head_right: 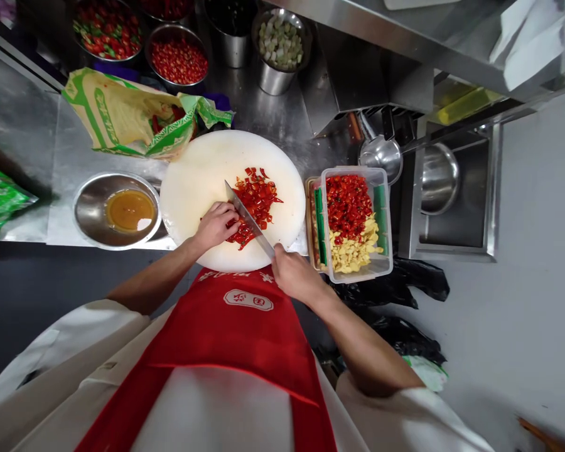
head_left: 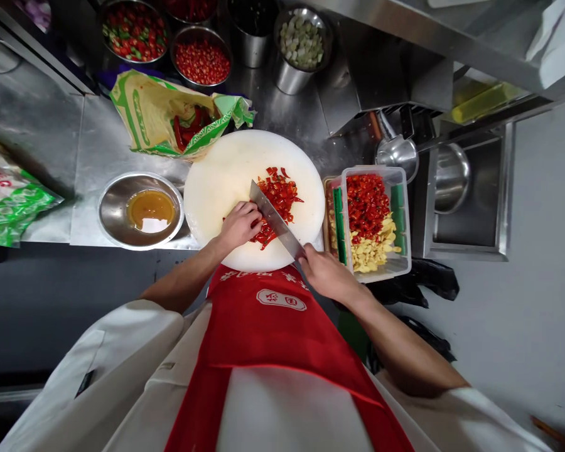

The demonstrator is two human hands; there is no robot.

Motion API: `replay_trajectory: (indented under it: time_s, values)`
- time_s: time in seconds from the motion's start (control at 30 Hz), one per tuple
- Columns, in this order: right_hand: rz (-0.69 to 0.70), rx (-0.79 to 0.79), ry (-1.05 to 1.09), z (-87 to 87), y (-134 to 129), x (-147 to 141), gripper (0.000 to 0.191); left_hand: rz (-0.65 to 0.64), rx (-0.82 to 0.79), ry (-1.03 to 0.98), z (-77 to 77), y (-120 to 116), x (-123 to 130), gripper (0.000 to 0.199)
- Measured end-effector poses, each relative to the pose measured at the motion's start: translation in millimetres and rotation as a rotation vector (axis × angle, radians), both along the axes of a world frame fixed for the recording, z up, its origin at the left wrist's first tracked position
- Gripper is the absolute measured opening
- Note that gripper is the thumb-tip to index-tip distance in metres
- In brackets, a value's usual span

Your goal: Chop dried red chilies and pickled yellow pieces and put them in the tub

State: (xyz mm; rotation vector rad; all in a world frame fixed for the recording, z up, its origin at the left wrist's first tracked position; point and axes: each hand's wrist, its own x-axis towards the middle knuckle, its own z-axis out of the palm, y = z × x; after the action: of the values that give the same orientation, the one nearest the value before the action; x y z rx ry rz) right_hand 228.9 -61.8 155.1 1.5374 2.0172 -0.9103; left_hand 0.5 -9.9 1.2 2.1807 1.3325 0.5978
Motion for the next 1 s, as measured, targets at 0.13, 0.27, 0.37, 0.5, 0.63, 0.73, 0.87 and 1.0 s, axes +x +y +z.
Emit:
replay_trajectory:
  time_s: [0.13, 0.27, 0.37, 0.5, 0.63, 0.73, 0.87, 1.0]
  values:
    - [-0.059, 0.113, 0.020, -48.8, 29, -40, 0.029, -0.022, -0.021, -0.006, -0.8, 1, 1, 0.016]
    - [-0.063, 0.179, 0.071, -66.5, 56, -54, 0.030, -0.019, -0.021, 0.006, 1.8, 1, 1, 0.016]
    - [-0.046, 0.168, 0.102, -48.2, 64, -41, 0.027, -0.019, -0.005, 0.025, 3.7, 0, 0, 0.015]
    - [0.003, 0.109, 0.086, -15.5, 41, -11, 0.025, 0.001, 0.005, 0.022, 2.3, -2, 1, 0.013]
    - [-0.012, 0.021, 0.007, -15.6, -3, 5, 0.027, 0.028, -0.002, 0.002, -0.9, -5, 2, 0.013]
    - [-0.063, 0.013, -0.040, -35.8, -14, -5, 0.027, 0.036, -0.003, 0.003, -0.3, -5, 3, 0.014]
    - [-0.072, 0.089, -0.016, -48.4, 4, -19, 0.026, -0.010, -0.002, 0.002, 6.1, -4, -2, 0.016]
    - [-0.036, 0.174, 0.026, -27.4, 10, -12, 0.025, -0.013, 0.003, -0.063, 11.7, -4, -15, 0.017]
